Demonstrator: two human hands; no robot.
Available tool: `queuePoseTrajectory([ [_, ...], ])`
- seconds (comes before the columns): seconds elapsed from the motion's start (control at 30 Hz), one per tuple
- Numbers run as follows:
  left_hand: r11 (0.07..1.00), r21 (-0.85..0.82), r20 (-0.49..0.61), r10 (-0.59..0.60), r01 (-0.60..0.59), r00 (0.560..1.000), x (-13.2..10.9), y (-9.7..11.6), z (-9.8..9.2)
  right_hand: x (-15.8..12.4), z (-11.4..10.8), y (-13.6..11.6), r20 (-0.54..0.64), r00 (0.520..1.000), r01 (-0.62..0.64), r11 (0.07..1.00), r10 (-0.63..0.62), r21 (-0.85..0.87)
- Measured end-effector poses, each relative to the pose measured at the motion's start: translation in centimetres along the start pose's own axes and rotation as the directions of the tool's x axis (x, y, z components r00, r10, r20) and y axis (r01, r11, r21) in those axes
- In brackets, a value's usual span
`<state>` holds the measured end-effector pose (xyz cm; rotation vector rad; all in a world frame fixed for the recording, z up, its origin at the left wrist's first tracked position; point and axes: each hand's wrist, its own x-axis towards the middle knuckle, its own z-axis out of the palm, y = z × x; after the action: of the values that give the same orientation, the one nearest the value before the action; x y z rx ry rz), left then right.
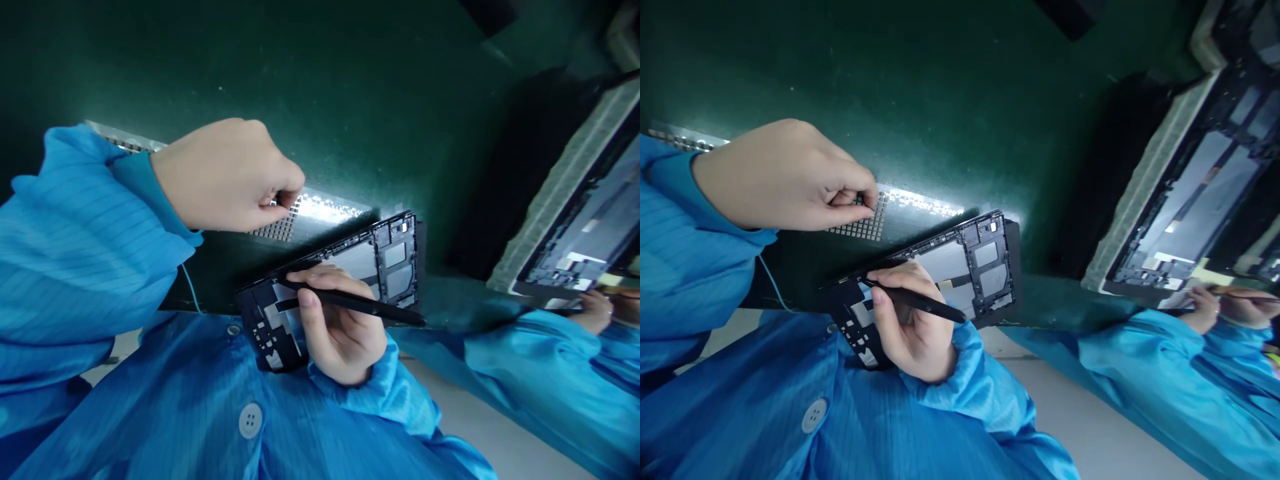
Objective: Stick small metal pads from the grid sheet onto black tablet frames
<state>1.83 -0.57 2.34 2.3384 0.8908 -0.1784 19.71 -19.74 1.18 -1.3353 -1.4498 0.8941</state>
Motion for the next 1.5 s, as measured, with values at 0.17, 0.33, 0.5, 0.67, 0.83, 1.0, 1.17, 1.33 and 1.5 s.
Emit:
queuePoseTrajectory([
  [0.17,0.999,-0.038,-0.027,-0.004,0.003,1.000,-0.2,0.0,0.0,2.5,-2.0,-1.2,0.163,0.987,0.021,0.993,-0.002,-0.114],
  [0.33,0.997,-0.080,-0.052,-0.004,0.000,0.999,0.0,-0.2,0.3,9.8,-4.3,0.9,0.222,0.974,0.001,0.985,0.038,-0.171],
  [0.5,0.998,-0.057,-0.029,-0.009,0.008,1.000,0.0,-0.3,0.2,12.1,-4.3,3.2,0.314,0.941,-0.094,0.988,0.129,-0.123],
  [0.67,0.997,-0.069,-0.066,0.021,-0.025,0.998,-0.1,-0.3,0.3,11.7,-4.1,3.0,0.304,0.943,-0.095,0.986,0.134,-0.140],
  [0.83,0.997,0.028,-0.079,0.071,-0.069,0.994,0.0,-0.4,0.3,12.6,-4.4,2.5,0.336,0.935,-0.049,0.978,0.116,-0.201],
  [1.0,1.000,0.020,-0.043,-0.008,0.009,0.999,0.1,-0.2,0.0,8.1,-4.0,0.5,0.124,0.982,-0.131,0.988,0.141,-0.084],
  [1.17,0.999,-0.021,-0.055,-0.035,0.034,0.998,-0.1,-0.1,0.2,1.2,-1.4,0.1,-0.140,0.988,-0.066,0.997,0.061,-0.035],
  [1.33,0.999,-0.027,-0.057,-0.036,0.035,0.998,-0.1,-0.2,0.2,0.5,-0.2,0.8,-0.113,0.994,-0.017,0.997,0.009,-0.072],
  [1.5,1.000,0.023,-0.042,-0.020,0.021,0.999,-0.1,-0.4,0.1,0.7,-0.9,0.3,-0.010,0.998,0.063,0.990,-0.064,-0.126],
])
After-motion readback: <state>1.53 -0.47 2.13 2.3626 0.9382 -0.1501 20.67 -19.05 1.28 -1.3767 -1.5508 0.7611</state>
